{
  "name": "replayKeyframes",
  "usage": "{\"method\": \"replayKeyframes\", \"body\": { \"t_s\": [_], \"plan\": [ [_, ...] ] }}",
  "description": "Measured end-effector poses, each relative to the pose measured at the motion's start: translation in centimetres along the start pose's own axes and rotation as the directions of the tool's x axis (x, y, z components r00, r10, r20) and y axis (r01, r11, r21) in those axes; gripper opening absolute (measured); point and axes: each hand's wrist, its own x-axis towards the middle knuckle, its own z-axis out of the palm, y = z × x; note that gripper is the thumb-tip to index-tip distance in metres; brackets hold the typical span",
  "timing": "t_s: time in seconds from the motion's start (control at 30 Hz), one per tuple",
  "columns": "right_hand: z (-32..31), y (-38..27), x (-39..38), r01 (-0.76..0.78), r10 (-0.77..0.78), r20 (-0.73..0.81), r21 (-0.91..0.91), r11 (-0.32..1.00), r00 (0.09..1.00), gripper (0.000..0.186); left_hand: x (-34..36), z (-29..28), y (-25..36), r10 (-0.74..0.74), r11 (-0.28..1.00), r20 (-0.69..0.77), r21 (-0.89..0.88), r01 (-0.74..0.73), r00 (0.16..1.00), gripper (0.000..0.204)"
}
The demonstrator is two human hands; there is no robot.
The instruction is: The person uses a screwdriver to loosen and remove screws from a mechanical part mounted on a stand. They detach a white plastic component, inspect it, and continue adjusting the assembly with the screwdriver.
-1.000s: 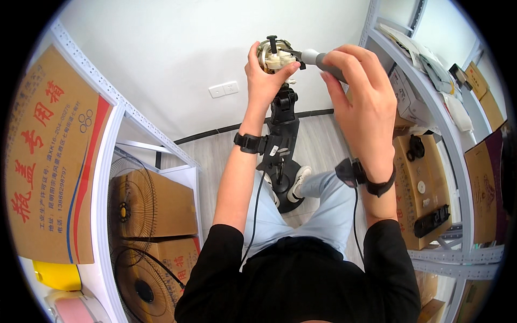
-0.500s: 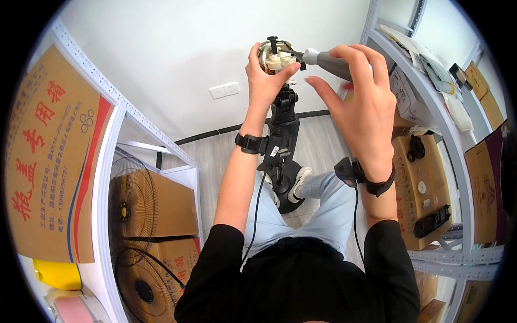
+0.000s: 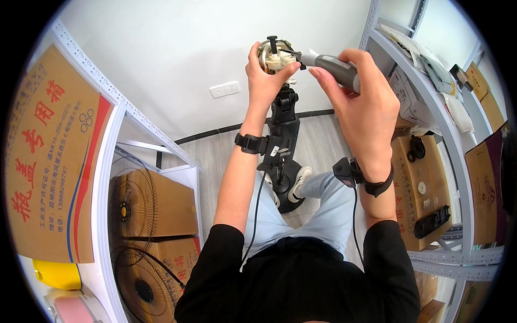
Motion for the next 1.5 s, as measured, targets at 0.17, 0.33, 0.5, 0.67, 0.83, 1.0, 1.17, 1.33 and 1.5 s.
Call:
{"method": "replayKeyframes", "body": {
  "t_s": [0.17,0.33,0.5,0.67,0.83,1.0,1.17,1.33,1.5],
  "plan": [
    [0.4,2.4,0.1,0.341,-0.337,-0.148,-0.003,0.940,0.930,0.021,-0.2,0.2,0.6,-0.028,0.999,0.018,-0.041,0.029,0.999,0.118],
    [-0.8,2.3,-0.8,0.348,-0.345,-0.122,0.001,0.938,0.931,0.021,-0.5,0.0,1.2,-0.042,0.997,0.050,-0.068,0.046,0.998,0.121],
    [-2.6,2.6,-1.6,0.299,-0.284,-0.166,0.070,0.952,0.944,0.025,-1.2,-0.4,0.6,0.189,0.930,-0.104,0.337,-0.144,0.976,0.112],
    [-3.2,3.9,-3.0,0.224,-0.188,-0.186,0.199,0.954,0.964,0.025,-3.5,-0.4,2.5,0.555,0.685,-0.084,0.610,-0.398,0.828,0.062],
    [-3.1,5.4,-4.3,0.131,-0.086,-0.154,0.310,0.942,0.984,0.026,-4.5,-0.6,2.5,0.595,0.689,-0.102,0.575,-0.441,0.797,0.037],
    [-2.7,6.9,-5.6,-0.015,0.064,-0.088,0.468,0.884,0.994,0.023,-5.1,-1.5,1.7,0.618,0.658,0.032,0.525,-0.539,0.786,0.027],
    [-3.2,8.1,-6.8,-0.156,0.163,0.035,0.533,0.831,0.986,0.023,-5.8,-2.9,1.8,0.669,0.455,0.253,0.604,-0.654,0.699,0.027],
    [-3.1,8.7,-7.6,-0.177,0.189,0.036,0.553,0.814,0.981,0.022,-6.0,-3.4,1.7,0.667,0.381,0.338,0.610,-0.695,0.663,0.028],
    [-3.6,8.7,-7.9,-0.397,0.427,0.160,0.730,0.556,0.890,0.020,-6.3,-3.4,2.9,0.642,0.292,0.423,0.636,-0.714,0.640,0.025]
  ]
}}
